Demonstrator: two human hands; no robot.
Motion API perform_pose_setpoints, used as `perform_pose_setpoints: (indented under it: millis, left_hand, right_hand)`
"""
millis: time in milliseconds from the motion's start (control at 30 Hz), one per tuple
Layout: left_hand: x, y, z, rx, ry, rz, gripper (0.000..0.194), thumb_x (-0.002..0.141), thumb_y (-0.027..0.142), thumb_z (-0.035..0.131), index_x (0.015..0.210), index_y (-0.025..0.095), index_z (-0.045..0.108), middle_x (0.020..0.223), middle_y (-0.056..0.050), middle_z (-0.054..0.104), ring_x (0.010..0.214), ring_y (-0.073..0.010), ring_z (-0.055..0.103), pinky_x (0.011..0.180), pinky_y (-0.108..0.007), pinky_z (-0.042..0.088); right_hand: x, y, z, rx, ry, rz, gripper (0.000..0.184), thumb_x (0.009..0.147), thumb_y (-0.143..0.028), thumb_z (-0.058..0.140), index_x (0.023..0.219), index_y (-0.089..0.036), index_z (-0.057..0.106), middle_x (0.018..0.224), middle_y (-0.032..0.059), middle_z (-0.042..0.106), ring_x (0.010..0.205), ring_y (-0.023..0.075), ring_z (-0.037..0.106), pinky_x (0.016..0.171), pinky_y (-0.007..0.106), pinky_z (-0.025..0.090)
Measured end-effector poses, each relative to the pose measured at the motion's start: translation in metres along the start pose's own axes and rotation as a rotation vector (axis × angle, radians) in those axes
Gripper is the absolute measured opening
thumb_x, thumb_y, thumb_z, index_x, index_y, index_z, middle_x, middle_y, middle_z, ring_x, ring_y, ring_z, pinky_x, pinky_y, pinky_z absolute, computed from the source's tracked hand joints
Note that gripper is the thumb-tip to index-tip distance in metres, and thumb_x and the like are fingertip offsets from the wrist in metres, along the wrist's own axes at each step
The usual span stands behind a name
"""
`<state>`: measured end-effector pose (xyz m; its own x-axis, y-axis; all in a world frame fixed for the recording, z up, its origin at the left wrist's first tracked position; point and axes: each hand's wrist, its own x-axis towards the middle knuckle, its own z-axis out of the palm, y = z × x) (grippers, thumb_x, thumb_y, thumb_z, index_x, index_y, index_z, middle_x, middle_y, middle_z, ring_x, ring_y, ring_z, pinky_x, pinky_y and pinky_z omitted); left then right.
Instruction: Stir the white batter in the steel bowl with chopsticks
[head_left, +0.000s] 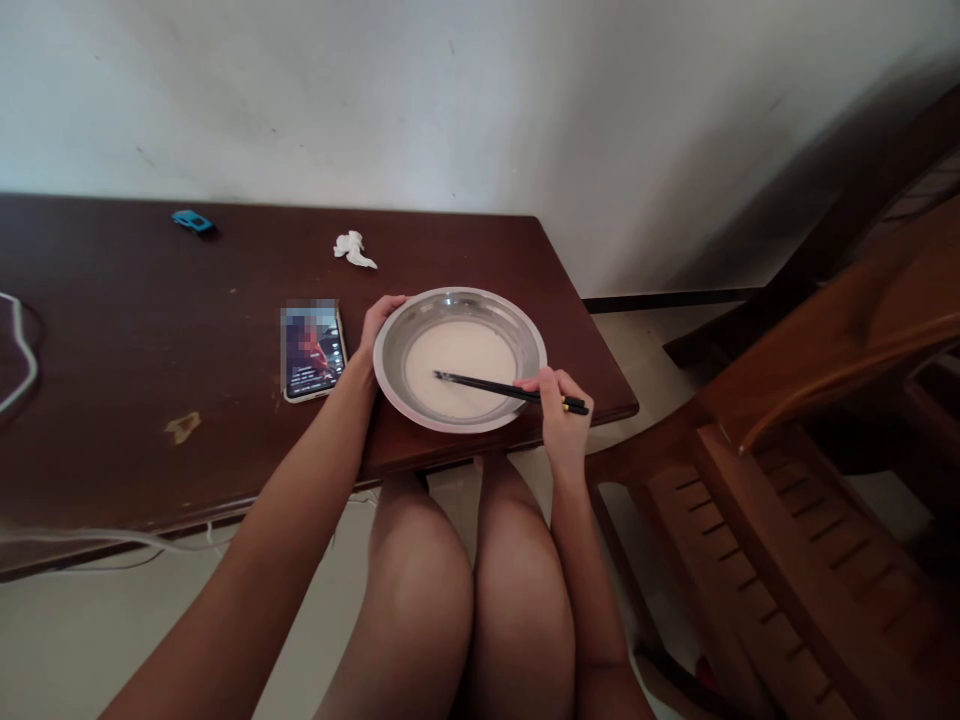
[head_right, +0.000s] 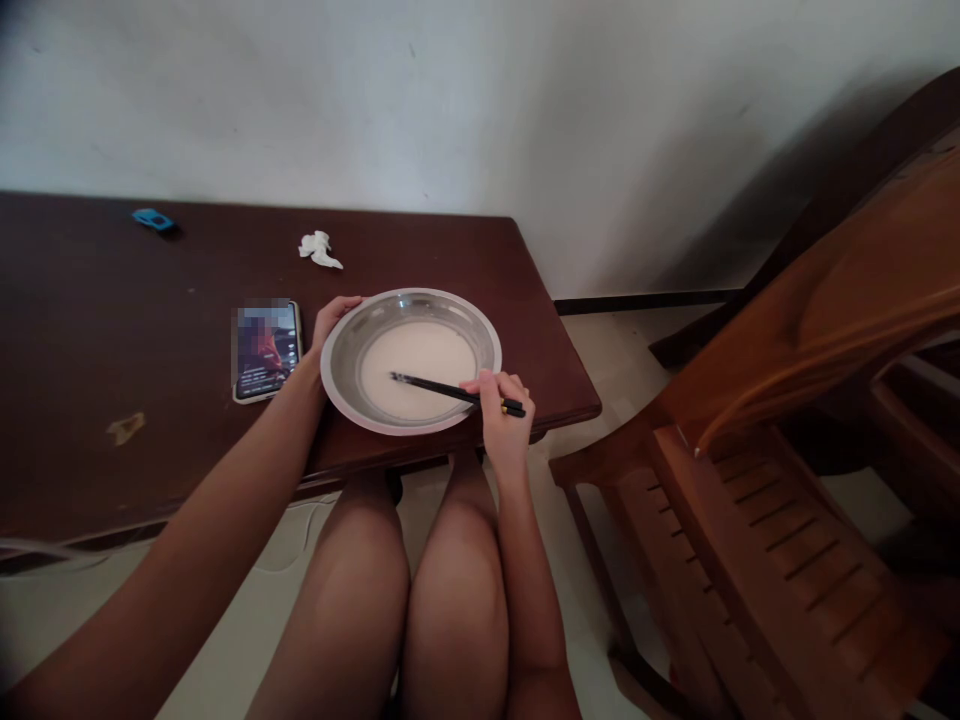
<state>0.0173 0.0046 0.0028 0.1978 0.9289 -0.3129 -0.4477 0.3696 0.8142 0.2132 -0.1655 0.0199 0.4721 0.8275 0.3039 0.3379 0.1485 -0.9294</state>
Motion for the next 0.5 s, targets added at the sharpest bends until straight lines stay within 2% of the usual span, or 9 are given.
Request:
perform_pose_setpoints:
  millis: [67, 233, 300, 433, 500]
  left_hand:
    - [-0.0007, 0.0002, 0.0008, 0.002, 0.016, 0.009, 0.020, 0.076, 0.021, 0.046, 0.074, 0.020, 0.066, 0.058, -0.001, 0.066, 0.075, -0.0229, 0.066, 0.071, -0.033, 0.053]
    - [-0.0042, 0.0012, 0.0030, 0.001, 0.003, -0.011, 0.022, 0.077, 0.023, 0.046, 0.079, 0.021, 0.067, 0.059, -0.002, 0.067, 0.074, -0.0233, 0.066, 0.069, -0.033, 0.053]
    - [-0.0047, 0.0013, 0.0030, -0.003, -0.008, -0.014, 0.020, 0.077, 0.023, 0.046, 0.073, 0.021, 0.066, 0.059, -0.002, 0.067, 0.074, -0.0231, 0.066, 0.070, -0.033, 0.053]
    - [-0.0031, 0.0010, 0.0015, -0.008, -0.015, -0.014, 0.021, 0.077, 0.022, 0.045, 0.064, 0.020, 0.062, 0.059, -0.002, 0.066, 0.076, -0.0224, 0.066, 0.071, -0.031, 0.053]
    - [-0.0018, 0.0008, 0.0006, 0.002, -0.011, -0.018, 0.023, 0.078, 0.023, 0.044, 0.065, 0.021, 0.062, 0.058, -0.001, 0.066, 0.076, -0.0222, 0.066, 0.070, -0.031, 0.053]
  right_hand:
    - [0.0005, -0.0001, 0.0005, -0.047, -0.015, -0.018, 0.031, 0.085, -0.042, 0.048, 0.066, -0.022, 0.063, 0.075, 0.0009, 0.072, 0.075, 0.0160, 0.059, 0.081, 0.034, 0.044]
    - [0.0008, 0.0019, -0.0007, 0.051, 0.200, -0.005, 0.041, 0.087, -0.044, 0.043, 0.057, -0.022, 0.058, 0.059, 0.0000, 0.065, 0.067, 0.0156, 0.058, 0.074, 0.033, 0.045]
    - [0.0006, 0.0013, -0.0004, 0.090, 0.169, 0.002, 0.044, 0.088, -0.044, 0.042, 0.054, -0.022, 0.057, 0.056, -0.0004, 0.064, 0.064, 0.0156, 0.058, 0.073, 0.033, 0.045]
    - [0.0011, -0.0012, 0.0010, 0.006, -0.038, -0.027, 0.036, 0.087, -0.041, 0.045, 0.064, -0.022, 0.064, 0.072, 0.0012, 0.072, 0.076, 0.0164, 0.059, 0.080, 0.034, 0.044]
    - [0.0015, -0.0010, 0.0008, -0.023, 0.006, -0.035, 0.035, 0.087, -0.041, 0.045, 0.065, -0.022, 0.065, 0.074, 0.0017, 0.072, 0.080, 0.0166, 0.059, 0.082, 0.034, 0.043]
